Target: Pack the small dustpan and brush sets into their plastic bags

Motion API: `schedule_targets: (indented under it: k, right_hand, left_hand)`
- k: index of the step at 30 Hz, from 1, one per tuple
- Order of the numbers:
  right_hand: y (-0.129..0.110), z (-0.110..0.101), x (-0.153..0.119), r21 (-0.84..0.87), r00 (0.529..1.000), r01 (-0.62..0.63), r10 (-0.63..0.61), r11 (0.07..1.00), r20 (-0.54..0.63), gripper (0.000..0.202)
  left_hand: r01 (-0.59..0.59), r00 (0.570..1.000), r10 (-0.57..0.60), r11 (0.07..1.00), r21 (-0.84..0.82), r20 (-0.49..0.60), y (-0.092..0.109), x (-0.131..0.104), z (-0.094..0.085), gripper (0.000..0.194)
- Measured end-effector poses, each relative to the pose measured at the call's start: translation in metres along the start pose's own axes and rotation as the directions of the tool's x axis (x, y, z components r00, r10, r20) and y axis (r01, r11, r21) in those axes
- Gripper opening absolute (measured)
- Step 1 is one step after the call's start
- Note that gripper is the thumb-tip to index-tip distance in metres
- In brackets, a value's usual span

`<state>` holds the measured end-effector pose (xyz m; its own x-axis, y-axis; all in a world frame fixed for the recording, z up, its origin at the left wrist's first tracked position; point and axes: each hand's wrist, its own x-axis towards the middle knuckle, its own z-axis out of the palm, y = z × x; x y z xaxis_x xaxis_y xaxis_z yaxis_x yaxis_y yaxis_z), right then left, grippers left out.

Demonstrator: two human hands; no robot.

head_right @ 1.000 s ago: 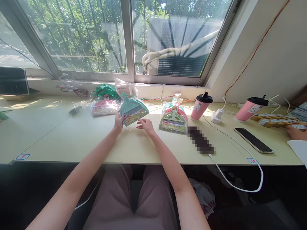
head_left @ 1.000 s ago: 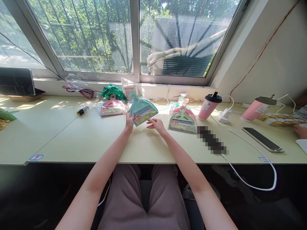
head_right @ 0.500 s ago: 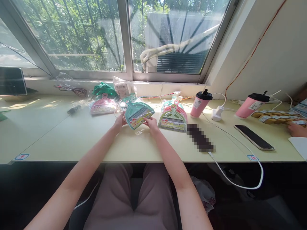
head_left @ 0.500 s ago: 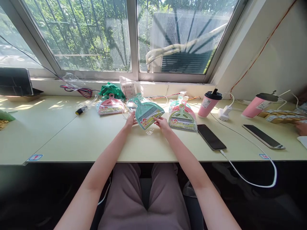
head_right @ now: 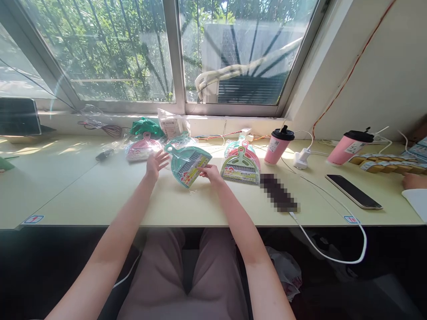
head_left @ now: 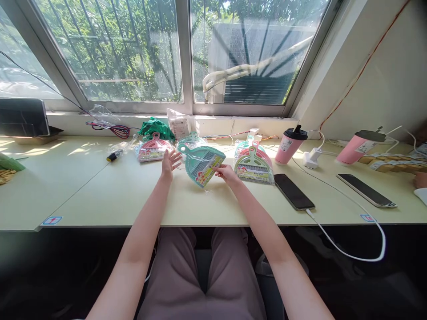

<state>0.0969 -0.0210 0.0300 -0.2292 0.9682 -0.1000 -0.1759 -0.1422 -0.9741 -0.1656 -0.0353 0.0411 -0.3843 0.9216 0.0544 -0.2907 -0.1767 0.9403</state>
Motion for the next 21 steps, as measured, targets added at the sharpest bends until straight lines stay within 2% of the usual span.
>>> schedule_targets:
  k: [5, 12, 17, 21]
  right_hand:
    - [-0.003, -0.006, -0.003, -0.158, 0.975, -0.035, 0.068, 0.987, 0.21, 0.014]
    - [-0.007, -0.009, -0.002, -0.209, 0.971, -0.038, 0.085, 0.977, 0.223, 0.017]
    - [-0.008, -0.012, -0.004, -0.259, 0.953, -0.007, 0.085, 0.966, 0.291, 0.016]
    - [-0.01, -0.013, -0.005, -0.271, 0.947, 0.008, 0.079, 0.962, 0.31, 0.017]
  left_hand:
    - [0.053, 0.978, -0.09, 0.979, 0.196, 0.186, 0.017, -0.004, -0.019, 0.061]
    - [-0.016, 0.975, -0.08, 0.906, 0.422, 0.208, 0.021, -0.013, -0.019, 0.062]
    - [-0.094, 0.96, -0.064, 0.843, 0.529, 0.273, 0.021, -0.01, -0.019, 0.069]
    - [-0.095, 0.95, -0.117, 0.777, 0.622, 0.29, 0.017, -0.008, -0.019, 0.063]
